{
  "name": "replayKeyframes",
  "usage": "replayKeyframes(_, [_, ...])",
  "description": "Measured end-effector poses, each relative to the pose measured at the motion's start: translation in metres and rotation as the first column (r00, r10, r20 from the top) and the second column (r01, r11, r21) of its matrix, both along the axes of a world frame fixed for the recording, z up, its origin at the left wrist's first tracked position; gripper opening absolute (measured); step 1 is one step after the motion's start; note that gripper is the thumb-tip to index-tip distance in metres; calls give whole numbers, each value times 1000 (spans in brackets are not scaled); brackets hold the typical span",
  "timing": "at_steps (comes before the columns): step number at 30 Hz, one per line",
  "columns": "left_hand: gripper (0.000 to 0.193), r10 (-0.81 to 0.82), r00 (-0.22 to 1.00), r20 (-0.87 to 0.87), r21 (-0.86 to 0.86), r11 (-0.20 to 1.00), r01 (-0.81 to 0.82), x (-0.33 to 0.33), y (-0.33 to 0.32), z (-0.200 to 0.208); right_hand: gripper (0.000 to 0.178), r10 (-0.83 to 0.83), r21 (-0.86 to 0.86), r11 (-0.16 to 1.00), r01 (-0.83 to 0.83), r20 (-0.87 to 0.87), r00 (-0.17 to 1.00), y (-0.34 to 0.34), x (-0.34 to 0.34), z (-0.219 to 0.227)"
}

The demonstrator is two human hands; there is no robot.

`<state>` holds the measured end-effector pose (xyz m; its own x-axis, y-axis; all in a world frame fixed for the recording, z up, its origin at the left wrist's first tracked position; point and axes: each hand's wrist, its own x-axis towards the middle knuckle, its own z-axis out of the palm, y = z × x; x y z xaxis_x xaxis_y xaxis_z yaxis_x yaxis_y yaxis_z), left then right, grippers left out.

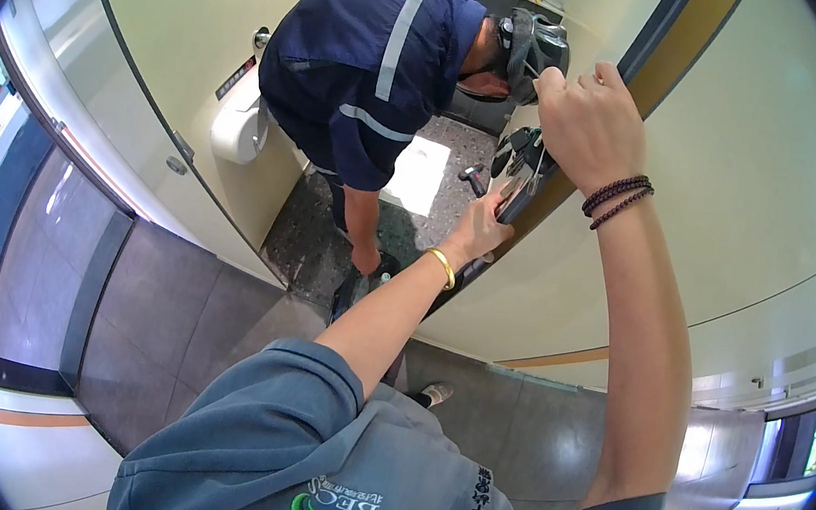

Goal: Repairing or inspecting an automatic flushing sensor mechanism in a public restroom stall.

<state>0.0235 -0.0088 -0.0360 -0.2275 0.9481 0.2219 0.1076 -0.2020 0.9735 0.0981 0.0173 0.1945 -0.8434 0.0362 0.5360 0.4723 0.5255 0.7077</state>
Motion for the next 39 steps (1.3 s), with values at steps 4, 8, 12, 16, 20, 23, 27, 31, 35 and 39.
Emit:
replayKeyframes(4, [70,15,999,-48,20,1000,-14,-5,3,-8,14,20,7,1000,-20,-8,1000,-1,-3,0])
replayKeyframes(8, [70,-28,1000,-12,-47,999,28,-2,-3,5,14,-1,-16,1000,1,0,1000,0,-1,-1])
replayKeyframes(12, [73,1,1000,-26,-19,1000,-2,1,-8,11,14,7,12,1000,-7,-1,1000,1,1,-1])
replayKeyframes(16, [76,53,992,-113,74,996,-45,-1,-2,0,14,9,25,1000,-8,-8,1000,0,-2,-1])
replayKeyframes(20, [78,31,997,-75,119,993,-22,-1,6,-10,14,-27,9,1000,27,10,1000,-1,-2,-1])
replayKeyframes(23, [80,-35,999,29,111,993,32,0,5,-7,15,-11,-8,1000,11,4,1000,2,-1,-2])
replayKeyframes(27, [80,-16,1000,-6,117,993,17,1,7,-11,17,-39,1,999,39,17,999,1,0,-1])
replayKeyframes(31, [80,-63,997,48,174,983,54,-4,22,-33,28,-58,-11,998,58,8,998,-1,-3,-1])
replayKeyframes(35, [70,21,999,31,192,981,-27,1,16,-29,18,-5,5,1000,5,-4,1000,1,-2,-2])
replayKeyframes(39, [73,32,999,-30,154,988,-27,1,10,-17,17,-13,0,1000,13,-3,1000,2,0,-3])
